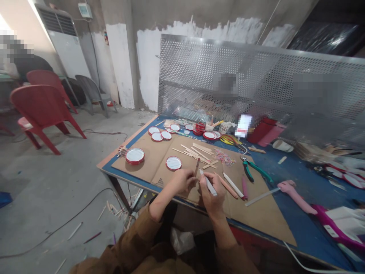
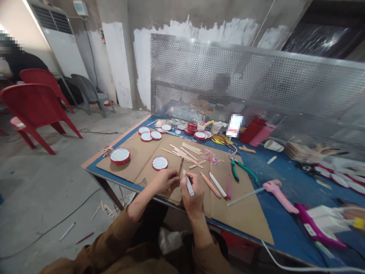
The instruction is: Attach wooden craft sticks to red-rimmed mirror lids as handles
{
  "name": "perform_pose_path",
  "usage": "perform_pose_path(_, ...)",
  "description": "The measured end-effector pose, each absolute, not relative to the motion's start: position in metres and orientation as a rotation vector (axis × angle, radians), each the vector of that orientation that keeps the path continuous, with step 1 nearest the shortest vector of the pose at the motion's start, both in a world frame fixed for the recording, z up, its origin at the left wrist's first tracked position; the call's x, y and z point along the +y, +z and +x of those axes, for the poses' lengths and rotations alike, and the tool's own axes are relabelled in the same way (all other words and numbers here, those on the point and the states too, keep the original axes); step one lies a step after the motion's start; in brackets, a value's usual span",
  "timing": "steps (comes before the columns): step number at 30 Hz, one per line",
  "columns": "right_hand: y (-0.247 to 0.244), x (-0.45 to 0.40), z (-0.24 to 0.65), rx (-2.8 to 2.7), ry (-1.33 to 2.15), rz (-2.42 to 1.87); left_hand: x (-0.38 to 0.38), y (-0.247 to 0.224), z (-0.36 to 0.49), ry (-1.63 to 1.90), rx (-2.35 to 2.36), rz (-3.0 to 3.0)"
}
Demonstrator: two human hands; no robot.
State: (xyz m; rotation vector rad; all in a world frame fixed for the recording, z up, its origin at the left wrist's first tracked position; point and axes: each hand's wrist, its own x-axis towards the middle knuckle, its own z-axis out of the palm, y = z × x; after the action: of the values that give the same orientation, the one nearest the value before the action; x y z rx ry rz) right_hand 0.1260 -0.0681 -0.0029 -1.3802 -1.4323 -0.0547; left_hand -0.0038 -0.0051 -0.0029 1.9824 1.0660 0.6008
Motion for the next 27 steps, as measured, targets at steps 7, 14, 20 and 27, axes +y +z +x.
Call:
perform_pose_path(7, -0.0010, -0.0686, 0.1252, -1.497, -0.050, -1.333, -0.0053, -0.0025, -0.0031, 0.633, 1.058, 1.980)
perform_pose_path(14, -0.0037, -0.0680, 0.1266, -1.422, -0.047, -1.363, -0.0052, -0.0021, -0.0032, 0.613, 1.067, 1.980)
perform_pose_path(20, -0.0029, -0.0676, 0.1258, -1.508, -0.094, -1.353, -0.0055, -0.0021, -0.0035, 0.641, 1.058, 1.990)
perform_pose_path(27, -0.0039, -0.0687, 0.1262, -1.457, -0.061, -1.339, -0.0058, -0.0017, -0.0035, 0.633, 1.059, 1.963)
